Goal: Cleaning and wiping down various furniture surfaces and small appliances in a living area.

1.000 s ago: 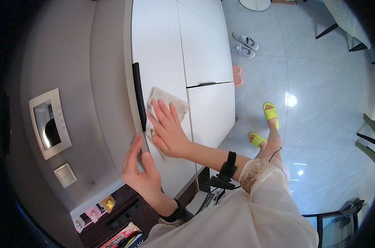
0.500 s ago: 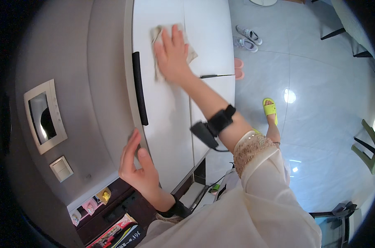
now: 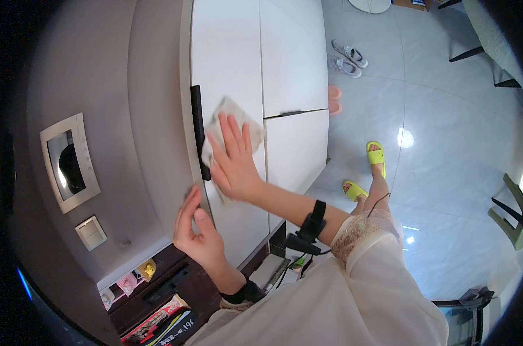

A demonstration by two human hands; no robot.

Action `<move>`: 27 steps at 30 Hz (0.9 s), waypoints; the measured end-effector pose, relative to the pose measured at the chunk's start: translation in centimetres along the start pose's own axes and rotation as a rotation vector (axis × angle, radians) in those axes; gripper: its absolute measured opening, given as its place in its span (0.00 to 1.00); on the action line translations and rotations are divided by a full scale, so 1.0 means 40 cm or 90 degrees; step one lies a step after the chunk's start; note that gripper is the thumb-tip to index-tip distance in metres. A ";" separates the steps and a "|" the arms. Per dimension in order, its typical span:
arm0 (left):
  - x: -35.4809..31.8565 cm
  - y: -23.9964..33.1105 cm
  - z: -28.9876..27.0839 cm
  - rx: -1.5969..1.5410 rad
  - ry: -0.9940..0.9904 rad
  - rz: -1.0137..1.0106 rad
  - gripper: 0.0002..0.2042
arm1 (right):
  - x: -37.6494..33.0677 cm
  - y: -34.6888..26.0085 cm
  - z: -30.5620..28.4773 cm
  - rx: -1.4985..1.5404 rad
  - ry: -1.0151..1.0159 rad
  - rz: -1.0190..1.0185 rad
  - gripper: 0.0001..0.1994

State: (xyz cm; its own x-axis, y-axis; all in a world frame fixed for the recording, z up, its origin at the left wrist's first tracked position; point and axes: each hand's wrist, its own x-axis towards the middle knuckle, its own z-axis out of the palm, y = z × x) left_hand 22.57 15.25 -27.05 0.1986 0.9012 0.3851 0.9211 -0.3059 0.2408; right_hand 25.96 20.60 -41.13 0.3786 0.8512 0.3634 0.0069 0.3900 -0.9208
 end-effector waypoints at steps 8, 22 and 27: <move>0.006 -0.002 0.035 -0.064 0.077 -0.162 0.13 | -0.007 0.036 -0.016 -0.024 -0.014 -0.022 0.27; -0.029 0.010 0.022 -0.146 0.029 -0.140 0.11 | 0.136 0.185 -0.013 -0.059 0.074 0.264 0.28; -0.069 0.005 -0.018 -0.078 -0.075 -0.015 0.16 | -0.029 0.132 0.011 -0.064 0.062 0.243 0.28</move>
State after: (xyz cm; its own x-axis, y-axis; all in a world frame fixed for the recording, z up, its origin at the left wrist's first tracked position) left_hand 21.98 12.48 -27.40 0.2215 0.9362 0.2730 0.8799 -0.3125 0.3579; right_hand 25.15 21.84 -46.37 0.4577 0.8889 -0.0172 -0.0620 0.0126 -0.9980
